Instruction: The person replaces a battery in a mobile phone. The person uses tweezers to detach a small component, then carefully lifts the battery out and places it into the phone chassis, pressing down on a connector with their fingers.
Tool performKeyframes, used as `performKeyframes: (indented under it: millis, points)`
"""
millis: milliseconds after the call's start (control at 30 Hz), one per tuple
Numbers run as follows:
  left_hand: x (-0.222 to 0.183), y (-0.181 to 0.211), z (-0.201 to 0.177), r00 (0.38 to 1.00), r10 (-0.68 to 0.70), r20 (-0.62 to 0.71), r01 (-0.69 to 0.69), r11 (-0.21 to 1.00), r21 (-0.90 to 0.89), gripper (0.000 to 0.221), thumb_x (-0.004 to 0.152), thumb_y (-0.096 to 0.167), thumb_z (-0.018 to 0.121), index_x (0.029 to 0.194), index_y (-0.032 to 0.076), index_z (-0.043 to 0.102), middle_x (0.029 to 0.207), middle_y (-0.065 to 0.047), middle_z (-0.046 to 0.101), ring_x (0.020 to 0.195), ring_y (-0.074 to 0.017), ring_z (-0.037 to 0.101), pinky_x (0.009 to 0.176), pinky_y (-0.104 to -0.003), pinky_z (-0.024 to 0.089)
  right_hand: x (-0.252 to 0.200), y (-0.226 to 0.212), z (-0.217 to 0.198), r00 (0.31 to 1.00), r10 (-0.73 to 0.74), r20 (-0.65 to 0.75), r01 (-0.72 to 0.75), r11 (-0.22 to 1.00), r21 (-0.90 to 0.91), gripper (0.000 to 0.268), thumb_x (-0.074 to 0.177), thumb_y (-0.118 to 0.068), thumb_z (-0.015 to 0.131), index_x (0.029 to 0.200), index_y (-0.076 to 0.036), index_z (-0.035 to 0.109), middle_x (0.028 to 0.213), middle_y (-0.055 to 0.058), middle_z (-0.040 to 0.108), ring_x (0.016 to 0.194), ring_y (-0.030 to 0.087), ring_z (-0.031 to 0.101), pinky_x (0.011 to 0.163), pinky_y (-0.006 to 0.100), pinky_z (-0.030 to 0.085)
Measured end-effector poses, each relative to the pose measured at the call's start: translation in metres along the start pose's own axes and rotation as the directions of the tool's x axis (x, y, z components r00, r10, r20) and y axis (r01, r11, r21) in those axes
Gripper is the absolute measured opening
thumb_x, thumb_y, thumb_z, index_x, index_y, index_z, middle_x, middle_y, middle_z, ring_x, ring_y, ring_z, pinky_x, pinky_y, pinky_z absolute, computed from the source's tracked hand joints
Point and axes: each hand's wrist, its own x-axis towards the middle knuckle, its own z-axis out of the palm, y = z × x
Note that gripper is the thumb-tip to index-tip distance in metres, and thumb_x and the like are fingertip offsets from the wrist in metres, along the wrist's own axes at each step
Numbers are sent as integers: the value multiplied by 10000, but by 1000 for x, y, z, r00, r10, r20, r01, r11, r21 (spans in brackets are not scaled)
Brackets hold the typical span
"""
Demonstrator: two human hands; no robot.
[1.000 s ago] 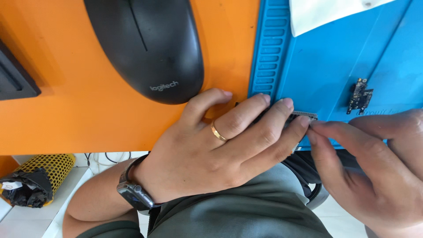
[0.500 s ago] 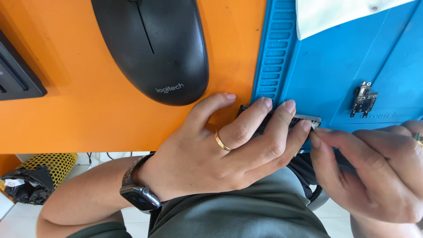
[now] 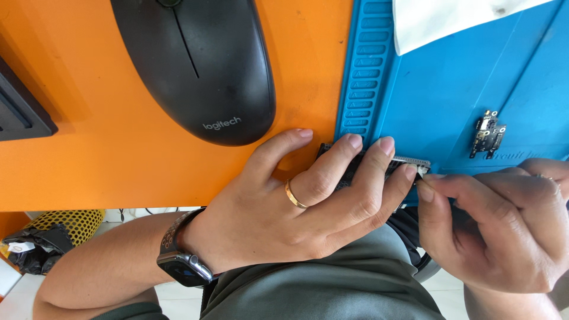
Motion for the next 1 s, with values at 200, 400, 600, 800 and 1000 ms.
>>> performKeyframes:
  millis: [200, 400, 600, 800, 1000]
  points:
    - [-1, 0, 0, 1000, 0, 8, 0, 1000, -6, 307, 1241, 520, 603, 1459, 342, 726, 1404, 125, 656, 1312, -109, 528, 1002, -324, 570, 6, 1, -1, 999, -46, 27, 45, 999, 26, 152, 1018, 43, 755, 891, 125, 770, 798, 253, 617, 563, 370, 482, 626, 494, 373]
    - [0, -1, 3, 1000, 5, -19, -5, 1000, 15, 315, 1258, 604, 775, 1426, 341, 737, 1379, 114, 632, 1278, -97, 530, 943, -304, 589, 0, 0, -30, 968, -178, 177, 169, 984, 62, 65, 952, 11, 747, 912, 15, 697, 775, 153, 704, 628, 229, 662, 790, 575, 561]
    - [1, 8, 5, 1000, -24, -14, 24, 999, 24, 463, 1238, 714, 872, 1488, 362, 703, 1360, 117, 597, 1266, -111, 514, 929, -324, 574, -61, 3, -65, 914, 256, 314, -264, 964, -18, 67, 987, -144, 690, 967, -80, 698, 892, 112, 688, 826, 290, 599, 1137, 608, 456]
    - [14, 16, -9, 998, 17, 65, -23, 996, 82, 424, 1259, 602, 669, 1516, 265, 681, 1262, 81, 639, 1146, -115, 582, 836, -331, 579, -112, 21, -55, 964, 265, 13, -265, 962, 67, 147, 1019, -3, 729, 945, 72, 626, 782, 245, 627, 796, 381, 633, 1172, 682, 467]
    - [23, 21, -12, 997, 66, 49, -70, 992, 106, 446, 1239, 611, 769, 1407, 200, 737, 1215, 66, 673, 1093, -123, 584, 796, -338, 570, -113, 33, -58, 991, 133, 7, -133, 987, 88, 102, 978, -19, 746, 958, 59, 684, 791, 242, 678, 762, 362, 618, 1028, 650, 480]
